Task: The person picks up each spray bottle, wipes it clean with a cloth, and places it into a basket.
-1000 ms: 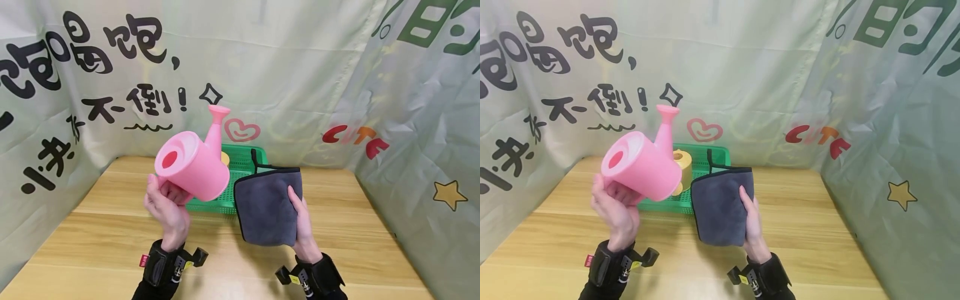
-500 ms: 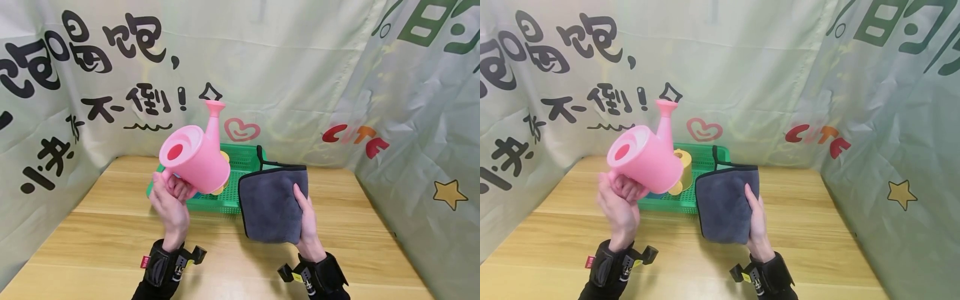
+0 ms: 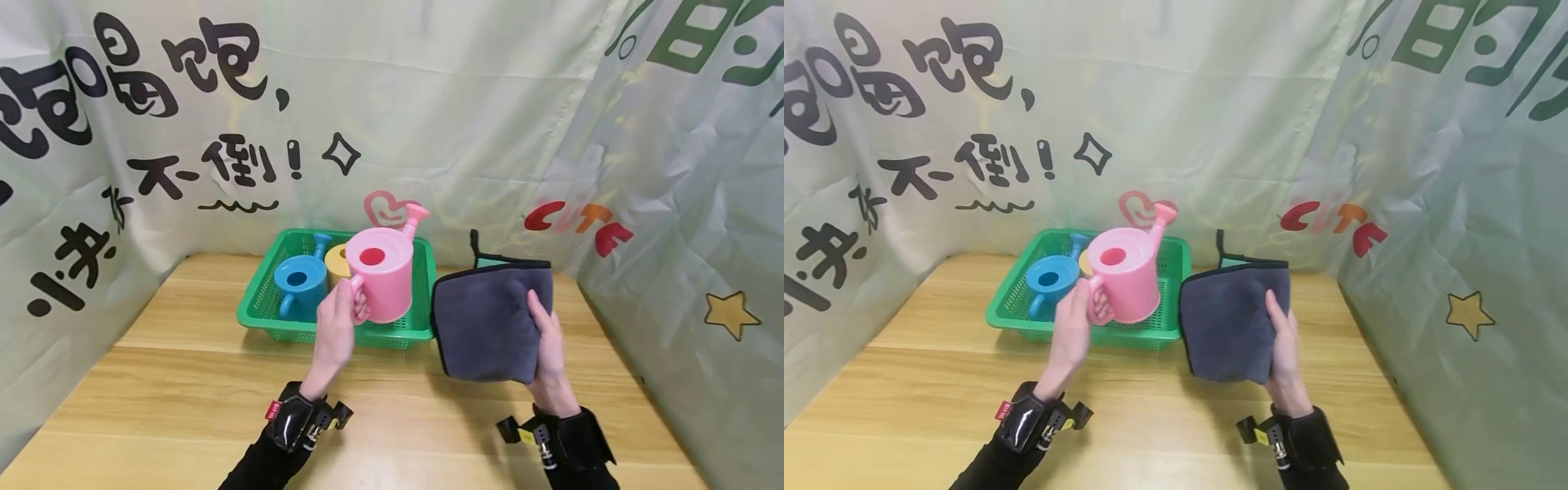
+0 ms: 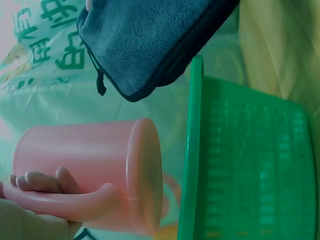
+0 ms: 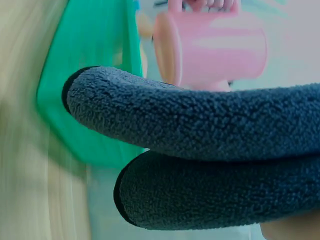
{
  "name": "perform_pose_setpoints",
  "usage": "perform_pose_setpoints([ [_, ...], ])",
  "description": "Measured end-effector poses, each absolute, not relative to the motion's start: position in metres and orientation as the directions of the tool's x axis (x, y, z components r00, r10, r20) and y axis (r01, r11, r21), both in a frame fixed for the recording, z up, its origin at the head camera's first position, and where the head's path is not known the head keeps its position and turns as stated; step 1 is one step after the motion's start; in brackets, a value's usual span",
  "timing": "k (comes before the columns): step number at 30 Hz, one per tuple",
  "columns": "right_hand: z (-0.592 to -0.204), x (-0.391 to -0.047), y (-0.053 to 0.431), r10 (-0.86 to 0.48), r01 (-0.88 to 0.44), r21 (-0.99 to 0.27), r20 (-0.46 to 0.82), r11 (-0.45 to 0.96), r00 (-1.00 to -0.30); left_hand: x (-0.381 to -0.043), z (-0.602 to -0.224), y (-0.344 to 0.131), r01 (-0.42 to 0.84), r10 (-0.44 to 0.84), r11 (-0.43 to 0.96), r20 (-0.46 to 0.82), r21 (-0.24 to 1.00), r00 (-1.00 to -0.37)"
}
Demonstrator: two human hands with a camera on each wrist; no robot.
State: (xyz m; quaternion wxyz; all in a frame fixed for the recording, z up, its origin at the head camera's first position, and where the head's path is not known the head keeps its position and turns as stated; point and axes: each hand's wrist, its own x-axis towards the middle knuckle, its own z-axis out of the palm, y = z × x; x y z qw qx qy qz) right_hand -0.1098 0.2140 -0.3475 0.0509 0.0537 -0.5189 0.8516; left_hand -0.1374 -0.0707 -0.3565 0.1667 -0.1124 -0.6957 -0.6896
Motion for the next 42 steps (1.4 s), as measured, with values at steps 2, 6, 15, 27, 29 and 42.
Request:
perform_pose_setpoints([
  [2, -0.346, -0.114, 0.228, 0.067, -0.172, -0.893, 0.159, -0.417, -0.985, -0.141, -0.358, -0.065, 0.373, -0.052, 0.056, 0.375, 0.926, -0.925],
  [6, -0.343, -0.125, 0.255, 0.149, -0.22, -0.938, 0.185, -0.267, -0.971, -0.15, -0.36, -0.055, 0.347, -0.028, 0.108, 0.351, 0.932, -0.936],
  [15, -0.355, -0.17, 0.297, 0.363, -0.037, -0.911, 0.201, 0.411, -0.91, -0.163, -0.37, -0.041, 0.328, 0.018, 0.398, 0.35, 0.857, -0.937],
  [27, -0.414, -0.205, 0.251, -0.039, 0.016, -0.55, -0.088, 0.835, -0.995, -0.174, -0.38, -0.037, 0.339, 0.13, 0.611, 0.331, 0.716, -0.935],
  [29, -0.424, -0.207, 0.241, -0.056, 0.038, -0.545, -0.155, 0.837, -0.986, -0.175, -0.381, -0.037, 0.35, 0.155, 0.647, 0.333, 0.677, -0.93],
  [42, -0.428, -0.188, 0.228, -0.089, 0.011, -0.534, -0.16, 0.845, -0.983, -0.178, -0.386, -0.038, 0.377, 0.216, 0.746, 0.336, 0.55, -0.917],
])
